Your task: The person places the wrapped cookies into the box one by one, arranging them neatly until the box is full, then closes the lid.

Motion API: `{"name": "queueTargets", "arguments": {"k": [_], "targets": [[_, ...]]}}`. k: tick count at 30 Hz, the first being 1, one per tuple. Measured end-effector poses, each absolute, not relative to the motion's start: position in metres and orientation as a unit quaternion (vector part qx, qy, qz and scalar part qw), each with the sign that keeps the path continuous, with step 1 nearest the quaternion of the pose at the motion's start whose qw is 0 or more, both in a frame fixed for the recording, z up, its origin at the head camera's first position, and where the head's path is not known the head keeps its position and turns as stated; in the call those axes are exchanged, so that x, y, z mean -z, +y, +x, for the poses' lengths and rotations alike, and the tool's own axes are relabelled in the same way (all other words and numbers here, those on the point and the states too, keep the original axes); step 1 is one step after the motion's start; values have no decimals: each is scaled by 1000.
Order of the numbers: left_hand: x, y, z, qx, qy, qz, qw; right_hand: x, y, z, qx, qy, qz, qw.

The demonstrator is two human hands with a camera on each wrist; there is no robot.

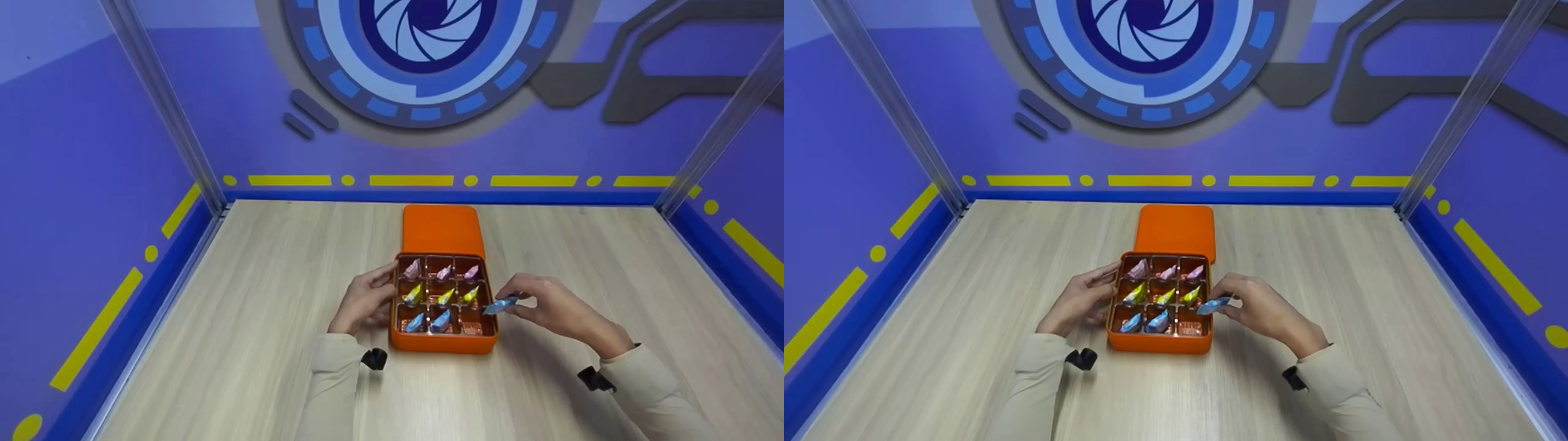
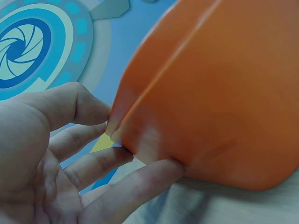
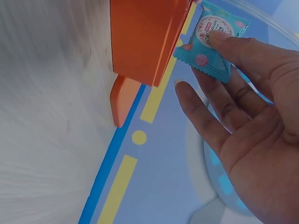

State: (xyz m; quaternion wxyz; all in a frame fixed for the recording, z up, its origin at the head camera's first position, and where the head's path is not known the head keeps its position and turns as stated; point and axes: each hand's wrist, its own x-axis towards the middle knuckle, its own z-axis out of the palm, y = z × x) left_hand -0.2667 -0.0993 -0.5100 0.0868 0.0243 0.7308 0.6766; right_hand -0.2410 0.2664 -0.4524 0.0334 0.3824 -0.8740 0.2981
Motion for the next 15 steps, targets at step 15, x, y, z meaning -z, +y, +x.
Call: {"name": "queueTargets", "arguments": {"k": [15], "targets": [[511, -100, -267, -675, 732, 20, 87, 450, 248, -245, -286, -868, 405, -14]]}}
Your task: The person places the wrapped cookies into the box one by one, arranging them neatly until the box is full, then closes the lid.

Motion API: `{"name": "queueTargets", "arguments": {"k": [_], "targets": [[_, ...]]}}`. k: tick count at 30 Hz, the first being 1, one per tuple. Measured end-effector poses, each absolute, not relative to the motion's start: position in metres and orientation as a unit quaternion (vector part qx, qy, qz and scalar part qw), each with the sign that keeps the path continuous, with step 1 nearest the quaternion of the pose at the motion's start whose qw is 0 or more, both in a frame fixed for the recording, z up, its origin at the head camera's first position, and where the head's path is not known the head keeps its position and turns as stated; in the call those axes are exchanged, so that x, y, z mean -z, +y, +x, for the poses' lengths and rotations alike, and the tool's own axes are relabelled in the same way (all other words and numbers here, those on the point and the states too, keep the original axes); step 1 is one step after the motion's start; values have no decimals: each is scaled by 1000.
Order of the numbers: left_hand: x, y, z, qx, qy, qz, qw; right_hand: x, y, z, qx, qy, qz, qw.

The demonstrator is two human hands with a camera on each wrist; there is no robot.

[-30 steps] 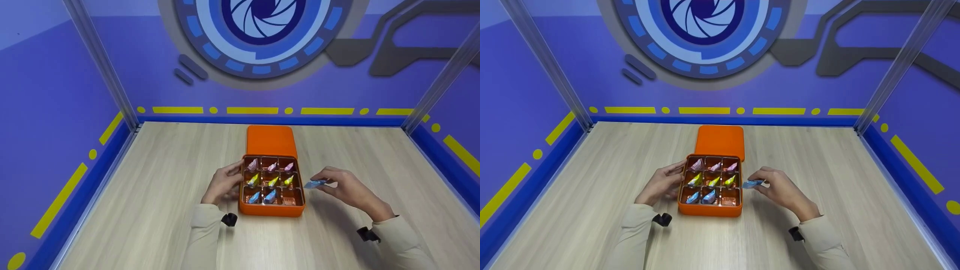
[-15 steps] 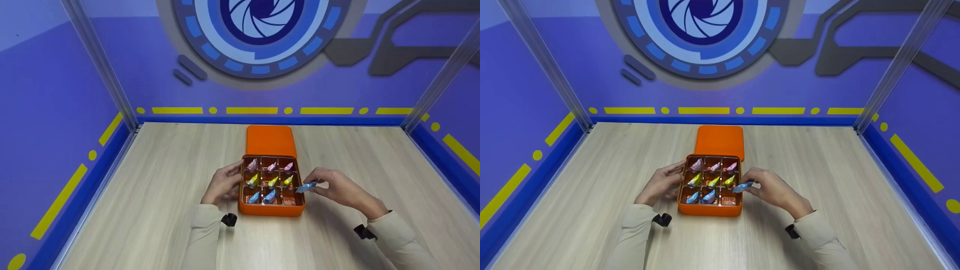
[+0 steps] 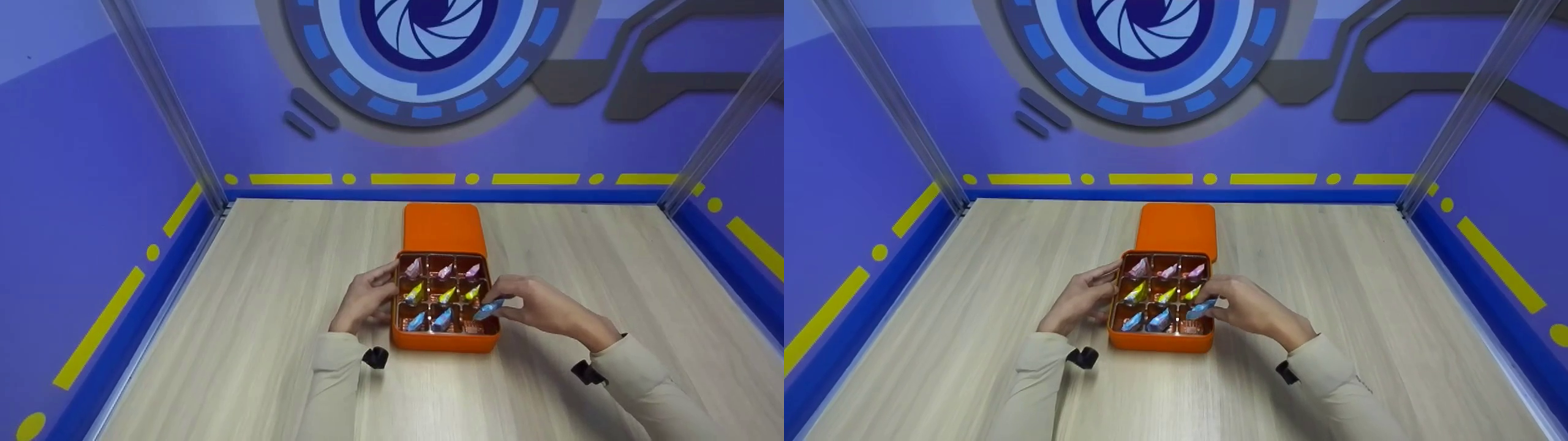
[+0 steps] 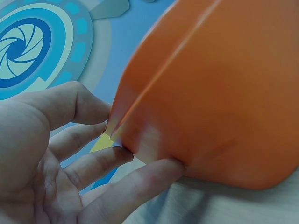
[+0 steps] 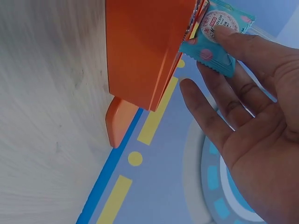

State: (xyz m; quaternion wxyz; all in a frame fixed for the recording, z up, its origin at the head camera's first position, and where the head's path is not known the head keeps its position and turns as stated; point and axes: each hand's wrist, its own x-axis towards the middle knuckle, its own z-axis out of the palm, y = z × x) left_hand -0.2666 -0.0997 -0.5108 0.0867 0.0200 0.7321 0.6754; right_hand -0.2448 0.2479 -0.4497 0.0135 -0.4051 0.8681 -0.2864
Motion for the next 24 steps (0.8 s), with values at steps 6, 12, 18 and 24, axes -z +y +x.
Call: {"name": "queueTargets", "arguments": {"k": [6, 12, 18, 24], "targets": [[510, -100, -266, -676, 732, 23, 86, 451, 243, -245, 283, 868, -409, 21], [510, -100, -266, -678, 730, 25, 83, 456, 242, -246, 290, 862, -416, 24], [509, -100, -266, -677, 731, 25, 84, 465, 244, -249, 315, 848, -426, 32], [510, -101, -266, -674, 733, 24, 86, 469, 243, -251, 324, 834, -446, 22]]}}
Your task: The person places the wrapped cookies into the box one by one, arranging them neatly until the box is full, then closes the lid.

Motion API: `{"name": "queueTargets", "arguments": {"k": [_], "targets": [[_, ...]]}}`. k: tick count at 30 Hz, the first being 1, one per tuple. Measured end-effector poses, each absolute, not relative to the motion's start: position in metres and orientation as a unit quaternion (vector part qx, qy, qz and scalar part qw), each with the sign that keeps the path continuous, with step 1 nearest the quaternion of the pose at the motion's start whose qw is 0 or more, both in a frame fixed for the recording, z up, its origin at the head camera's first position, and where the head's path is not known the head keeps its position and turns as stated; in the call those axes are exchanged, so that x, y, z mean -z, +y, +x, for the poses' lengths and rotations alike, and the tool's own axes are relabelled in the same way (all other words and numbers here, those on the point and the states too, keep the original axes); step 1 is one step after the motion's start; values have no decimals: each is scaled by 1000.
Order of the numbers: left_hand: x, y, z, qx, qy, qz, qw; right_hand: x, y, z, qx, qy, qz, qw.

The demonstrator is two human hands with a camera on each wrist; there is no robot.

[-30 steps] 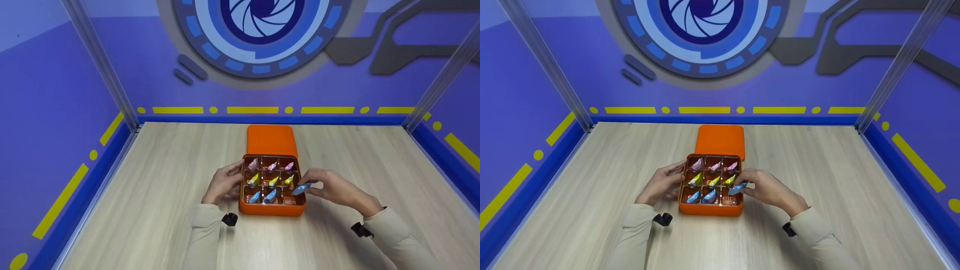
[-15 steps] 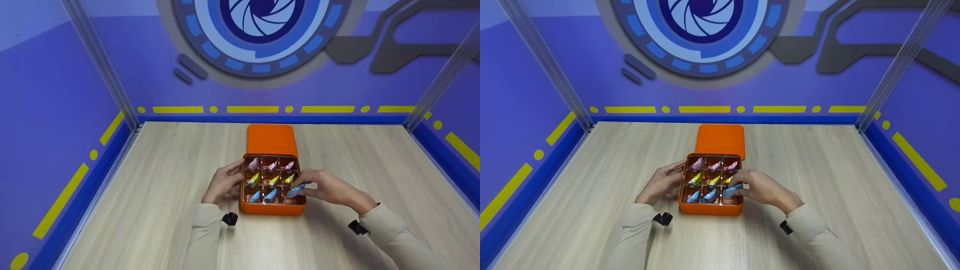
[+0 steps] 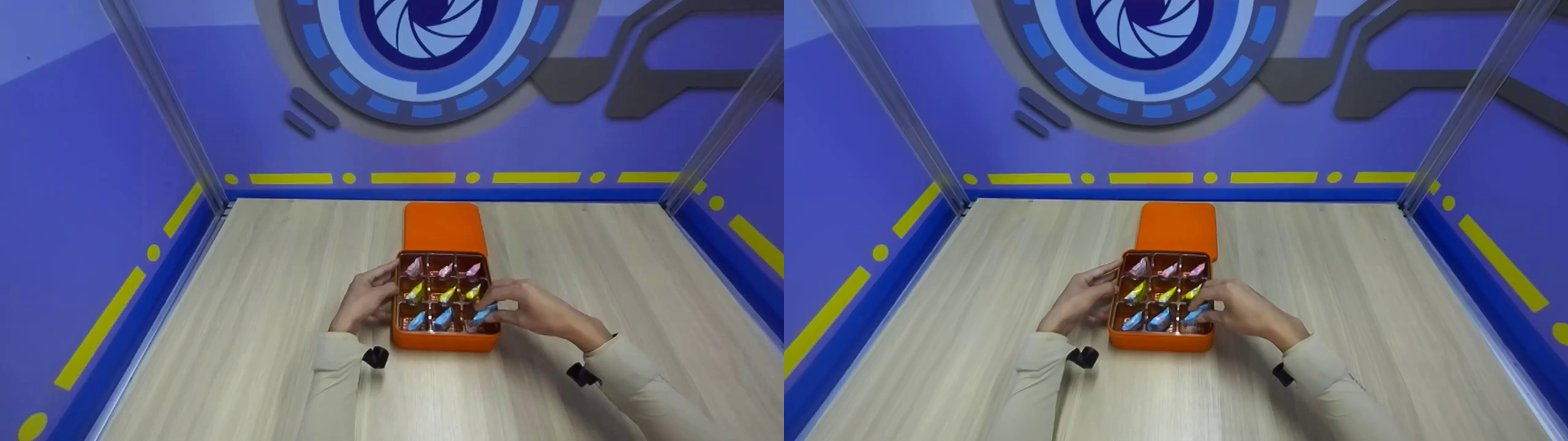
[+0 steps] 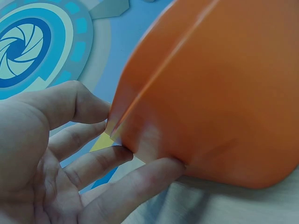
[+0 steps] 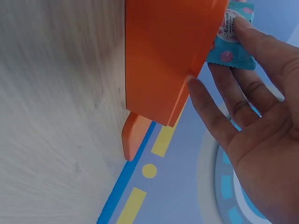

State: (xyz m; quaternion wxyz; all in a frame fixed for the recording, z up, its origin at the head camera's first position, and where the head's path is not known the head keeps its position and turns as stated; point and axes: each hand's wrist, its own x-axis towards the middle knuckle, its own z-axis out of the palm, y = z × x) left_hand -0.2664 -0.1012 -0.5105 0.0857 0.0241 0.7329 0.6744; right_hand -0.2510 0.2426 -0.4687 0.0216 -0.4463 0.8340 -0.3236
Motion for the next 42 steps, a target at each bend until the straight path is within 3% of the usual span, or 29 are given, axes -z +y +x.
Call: {"name": "queueTargets", "arguments": {"k": [15, 29, 42], "targets": [[510, -101, -266, -676, 731, 31, 87, 471, 240, -249, 305, 856, -416, 42], [511, -99, -266, -671, 736, 26, 81, 476, 239, -249, 278, 853, -443, -8], [506, -102, -271, -661, 743, 27, 100, 473, 244, -254, 337, 857, -389, 4]]}}
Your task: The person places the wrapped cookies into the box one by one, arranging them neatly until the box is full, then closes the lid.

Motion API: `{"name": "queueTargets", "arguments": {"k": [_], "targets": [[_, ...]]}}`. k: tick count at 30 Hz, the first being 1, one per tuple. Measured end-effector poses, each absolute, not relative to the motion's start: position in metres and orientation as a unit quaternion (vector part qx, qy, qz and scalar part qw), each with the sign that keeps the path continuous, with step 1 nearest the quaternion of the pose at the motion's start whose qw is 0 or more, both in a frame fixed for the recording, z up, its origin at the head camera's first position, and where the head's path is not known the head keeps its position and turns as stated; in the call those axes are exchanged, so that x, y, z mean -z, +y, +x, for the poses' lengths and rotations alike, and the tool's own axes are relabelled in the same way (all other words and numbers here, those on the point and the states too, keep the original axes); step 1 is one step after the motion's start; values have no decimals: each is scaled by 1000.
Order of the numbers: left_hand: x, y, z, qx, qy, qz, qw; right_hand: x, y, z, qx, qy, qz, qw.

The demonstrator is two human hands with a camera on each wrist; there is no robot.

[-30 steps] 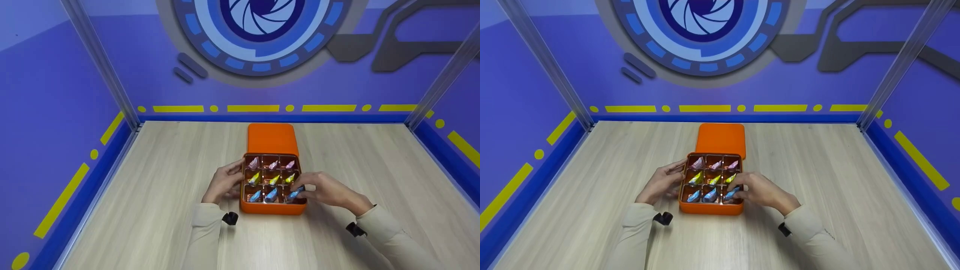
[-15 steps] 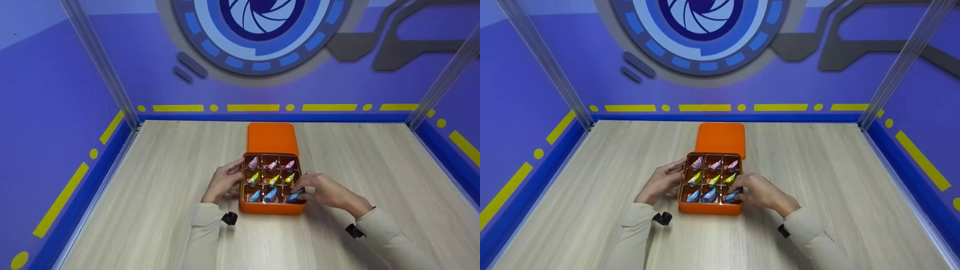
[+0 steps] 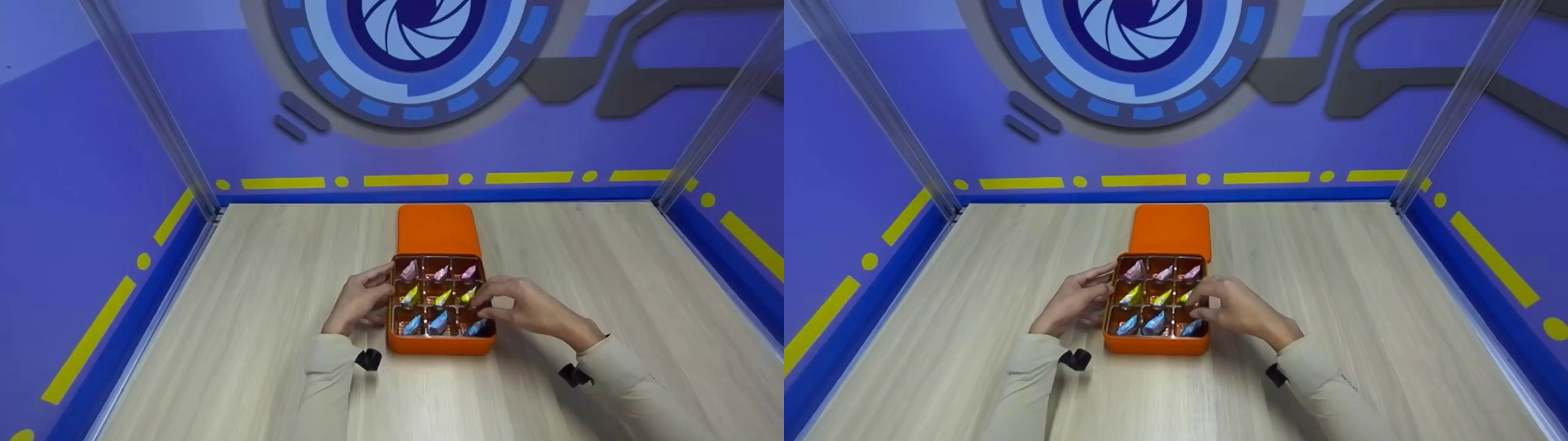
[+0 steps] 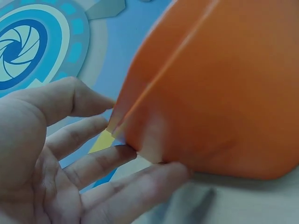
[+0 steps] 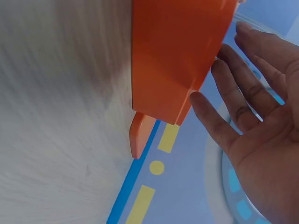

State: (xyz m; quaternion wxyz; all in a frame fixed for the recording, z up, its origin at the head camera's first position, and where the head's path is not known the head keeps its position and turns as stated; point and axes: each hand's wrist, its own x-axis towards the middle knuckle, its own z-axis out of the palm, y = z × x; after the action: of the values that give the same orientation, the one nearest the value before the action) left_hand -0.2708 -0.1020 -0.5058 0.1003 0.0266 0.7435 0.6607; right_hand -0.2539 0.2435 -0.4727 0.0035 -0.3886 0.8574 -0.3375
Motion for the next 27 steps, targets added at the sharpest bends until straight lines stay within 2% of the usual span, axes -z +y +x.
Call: {"name": "queueTargets", "arguments": {"k": [9, 17, 23, 27], "targets": [[489, -98, -291, -624, 773, 33, 107, 465, 241, -275, 438, 843, -313, 10], [482, -89, -321, -622, 770, 59, 127, 462, 236, -309, 492, 842, -223, 3], [484, -81, -347, -638, 759, 69, 113, 462, 236, -336, 499, 851, -167, 3], [485, -75, -364, -650, 751, 54, 100, 461, 236, -353, 504, 855, -121, 28]]}}
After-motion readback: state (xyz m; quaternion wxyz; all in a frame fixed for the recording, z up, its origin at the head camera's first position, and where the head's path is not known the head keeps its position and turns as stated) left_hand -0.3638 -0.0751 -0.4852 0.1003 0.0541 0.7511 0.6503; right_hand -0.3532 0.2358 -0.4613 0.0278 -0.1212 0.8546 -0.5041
